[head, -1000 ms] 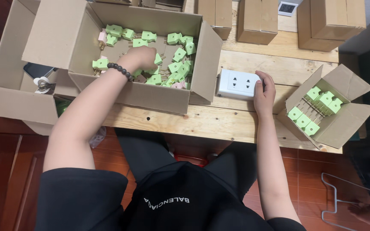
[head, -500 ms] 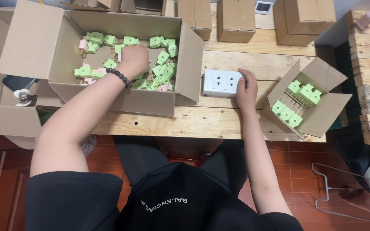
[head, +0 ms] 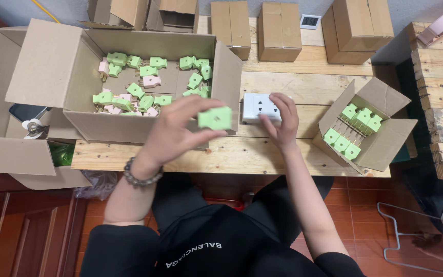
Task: The person picks up small green and pink electrical components from a large cardboard box, inserts them into a white multi-socket adapter, and then places the adapter into a smaller cardboard box. The process is repeated multiple times throughout the video.
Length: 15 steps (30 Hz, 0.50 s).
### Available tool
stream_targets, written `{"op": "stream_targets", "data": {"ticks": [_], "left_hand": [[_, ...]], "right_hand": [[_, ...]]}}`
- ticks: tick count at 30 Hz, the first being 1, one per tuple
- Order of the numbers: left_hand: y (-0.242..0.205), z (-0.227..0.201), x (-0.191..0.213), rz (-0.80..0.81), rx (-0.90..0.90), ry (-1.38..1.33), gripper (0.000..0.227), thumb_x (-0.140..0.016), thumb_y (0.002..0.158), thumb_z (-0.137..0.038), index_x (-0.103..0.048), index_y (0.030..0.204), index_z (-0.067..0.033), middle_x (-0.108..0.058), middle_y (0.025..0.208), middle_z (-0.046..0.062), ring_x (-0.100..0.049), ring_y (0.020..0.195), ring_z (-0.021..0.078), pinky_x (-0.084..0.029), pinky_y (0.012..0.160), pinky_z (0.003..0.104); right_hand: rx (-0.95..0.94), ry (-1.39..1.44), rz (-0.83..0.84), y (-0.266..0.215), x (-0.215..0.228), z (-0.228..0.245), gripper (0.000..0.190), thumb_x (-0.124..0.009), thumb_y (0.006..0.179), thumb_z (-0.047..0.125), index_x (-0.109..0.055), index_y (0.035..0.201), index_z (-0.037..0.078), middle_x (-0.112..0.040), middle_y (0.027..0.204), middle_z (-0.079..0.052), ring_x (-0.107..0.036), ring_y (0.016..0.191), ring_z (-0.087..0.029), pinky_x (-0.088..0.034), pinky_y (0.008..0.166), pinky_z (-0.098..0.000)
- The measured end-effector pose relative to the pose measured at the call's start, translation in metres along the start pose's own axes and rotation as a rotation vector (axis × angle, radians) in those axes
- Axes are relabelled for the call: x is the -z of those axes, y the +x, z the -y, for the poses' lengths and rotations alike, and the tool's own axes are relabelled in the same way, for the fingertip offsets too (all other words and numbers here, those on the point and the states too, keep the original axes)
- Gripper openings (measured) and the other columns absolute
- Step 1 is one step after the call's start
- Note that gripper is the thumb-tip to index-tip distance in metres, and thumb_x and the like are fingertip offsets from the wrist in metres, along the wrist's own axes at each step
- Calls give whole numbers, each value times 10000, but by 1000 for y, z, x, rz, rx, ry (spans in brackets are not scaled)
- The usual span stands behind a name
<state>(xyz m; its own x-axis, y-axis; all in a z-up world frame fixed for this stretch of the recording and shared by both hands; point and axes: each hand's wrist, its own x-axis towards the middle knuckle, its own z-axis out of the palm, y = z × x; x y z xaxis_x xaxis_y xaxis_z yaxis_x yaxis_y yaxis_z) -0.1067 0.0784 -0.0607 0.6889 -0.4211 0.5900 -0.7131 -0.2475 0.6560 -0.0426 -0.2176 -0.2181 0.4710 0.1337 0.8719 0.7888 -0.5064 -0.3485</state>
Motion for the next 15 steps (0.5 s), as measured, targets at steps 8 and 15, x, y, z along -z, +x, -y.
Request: {"op": "stream_targets", "data": {"ticks": [8, 15], "left_hand": [[45, -59, -21, 56, -314, -69, 480, -776, 945, -151, -603, 1370, -14, -677, 1051, 199, -706, 905, 343, -637, 809, 462], [65, -69, -24, -7, -334, -213, 494, -810, 922, -137, -605, 1354, -10, -690, 1116, 154, -737, 967, 312, -638, 860, 427]], "right_hand": [[128, 549, -2, 82, 69, 81, 934, -1004, 520, 226, -546, 1212, -202, -627, 967, -358, -691, 890, -491, -558, 775, -564], [304, 551, 199, 150, 99, 92, 422, -928, 694, 93, -726, 1022, -80, -691, 881, -217, -722, 783, -344, -599, 720, -503]]}}
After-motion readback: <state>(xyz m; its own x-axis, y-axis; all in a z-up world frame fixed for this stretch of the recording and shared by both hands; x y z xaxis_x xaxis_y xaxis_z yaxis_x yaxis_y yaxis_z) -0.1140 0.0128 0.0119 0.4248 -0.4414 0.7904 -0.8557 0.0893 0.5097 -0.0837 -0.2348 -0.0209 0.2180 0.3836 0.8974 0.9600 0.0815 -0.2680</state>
